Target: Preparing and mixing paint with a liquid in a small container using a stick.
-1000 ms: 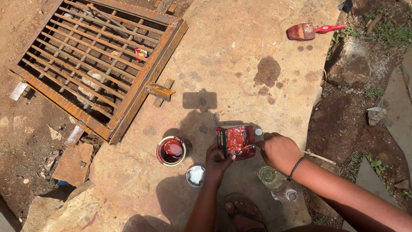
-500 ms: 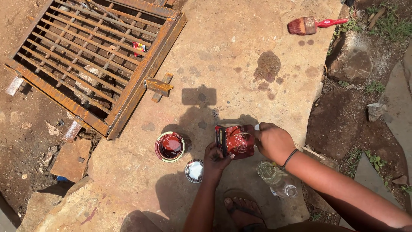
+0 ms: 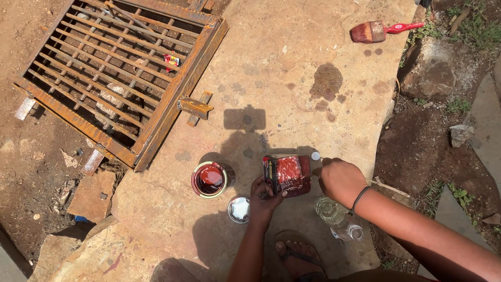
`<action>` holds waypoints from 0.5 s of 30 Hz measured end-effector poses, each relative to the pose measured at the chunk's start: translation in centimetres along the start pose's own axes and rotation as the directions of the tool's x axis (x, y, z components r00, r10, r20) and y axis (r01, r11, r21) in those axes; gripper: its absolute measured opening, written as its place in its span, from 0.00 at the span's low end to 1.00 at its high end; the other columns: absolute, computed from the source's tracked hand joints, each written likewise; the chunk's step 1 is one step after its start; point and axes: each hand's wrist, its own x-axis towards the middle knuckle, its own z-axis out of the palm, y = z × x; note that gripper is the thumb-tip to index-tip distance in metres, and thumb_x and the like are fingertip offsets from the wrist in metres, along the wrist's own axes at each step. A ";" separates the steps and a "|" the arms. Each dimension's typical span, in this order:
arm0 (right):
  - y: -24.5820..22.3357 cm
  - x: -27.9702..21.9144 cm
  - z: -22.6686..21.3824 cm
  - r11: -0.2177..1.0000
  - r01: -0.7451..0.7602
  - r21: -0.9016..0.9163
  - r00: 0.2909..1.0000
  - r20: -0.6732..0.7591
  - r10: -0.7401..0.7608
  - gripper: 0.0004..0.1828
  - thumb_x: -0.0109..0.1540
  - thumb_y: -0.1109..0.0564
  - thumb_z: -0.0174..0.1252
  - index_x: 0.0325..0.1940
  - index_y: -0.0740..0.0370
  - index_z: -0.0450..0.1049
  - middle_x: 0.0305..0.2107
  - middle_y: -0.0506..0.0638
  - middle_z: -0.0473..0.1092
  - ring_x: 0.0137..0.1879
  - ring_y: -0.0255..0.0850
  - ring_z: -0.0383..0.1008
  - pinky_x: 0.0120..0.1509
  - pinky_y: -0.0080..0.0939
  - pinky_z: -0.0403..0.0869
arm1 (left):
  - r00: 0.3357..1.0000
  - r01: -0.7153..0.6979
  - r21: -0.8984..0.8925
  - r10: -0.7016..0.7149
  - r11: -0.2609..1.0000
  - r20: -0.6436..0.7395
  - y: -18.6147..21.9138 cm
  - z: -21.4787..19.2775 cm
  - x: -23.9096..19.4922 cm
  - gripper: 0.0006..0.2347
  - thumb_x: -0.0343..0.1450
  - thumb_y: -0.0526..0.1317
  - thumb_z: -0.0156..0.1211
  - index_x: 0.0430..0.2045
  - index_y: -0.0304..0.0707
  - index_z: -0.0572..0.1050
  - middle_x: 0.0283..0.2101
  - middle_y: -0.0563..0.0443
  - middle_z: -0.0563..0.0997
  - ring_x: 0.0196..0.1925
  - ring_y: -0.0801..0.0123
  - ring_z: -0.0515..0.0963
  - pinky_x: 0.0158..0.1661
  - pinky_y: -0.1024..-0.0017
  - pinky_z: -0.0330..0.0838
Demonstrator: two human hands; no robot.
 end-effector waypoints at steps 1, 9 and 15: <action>-0.7 -0.6 -0.4 1.000 0.031 0.005 0.992 0.121 -0.031 0.10 0.58 0.55 0.60 0.42 0.54 0.81 0.36 0.57 0.77 0.45 0.50 0.79 0.50 0.50 0.78 | 1.000 0.026 -0.001 -0.026 1.000 -0.005 0.0 0.1 -0.1 0.18 0.59 0.33 0.76 0.18 0.41 0.64 0.60 0.48 0.66 0.57 0.67 0.75 0.52 0.69 0.76; -0.1 -0.3 -0.9 0.997 0.018 0.071 0.995 -0.097 -0.012 0.14 0.57 0.56 0.60 0.46 0.50 0.82 0.36 0.58 0.76 0.43 0.53 0.79 0.46 0.51 0.78 | 0.999 -0.043 -0.035 0.044 0.998 0.020 -1.4 -0.2 0.0 0.18 0.60 0.32 0.76 0.20 0.40 0.64 0.59 0.46 0.65 0.56 0.67 0.74 0.53 0.70 0.75; 0.3 0.9 0.6 0.996 0.033 0.082 0.994 -0.105 -0.024 0.10 0.58 0.53 0.61 0.41 0.56 0.82 0.36 0.56 0.77 0.44 0.52 0.80 0.48 0.50 0.78 | 0.998 -0.060 0.043 0.059 0.997 0.012 -0.6 0.2 -0.2 0.18 0.60 0.33 0.77 0.19 0.40 0.64 0.59 0.46 0.66 0.56 0.67 0.74 0.53 0.70 0.75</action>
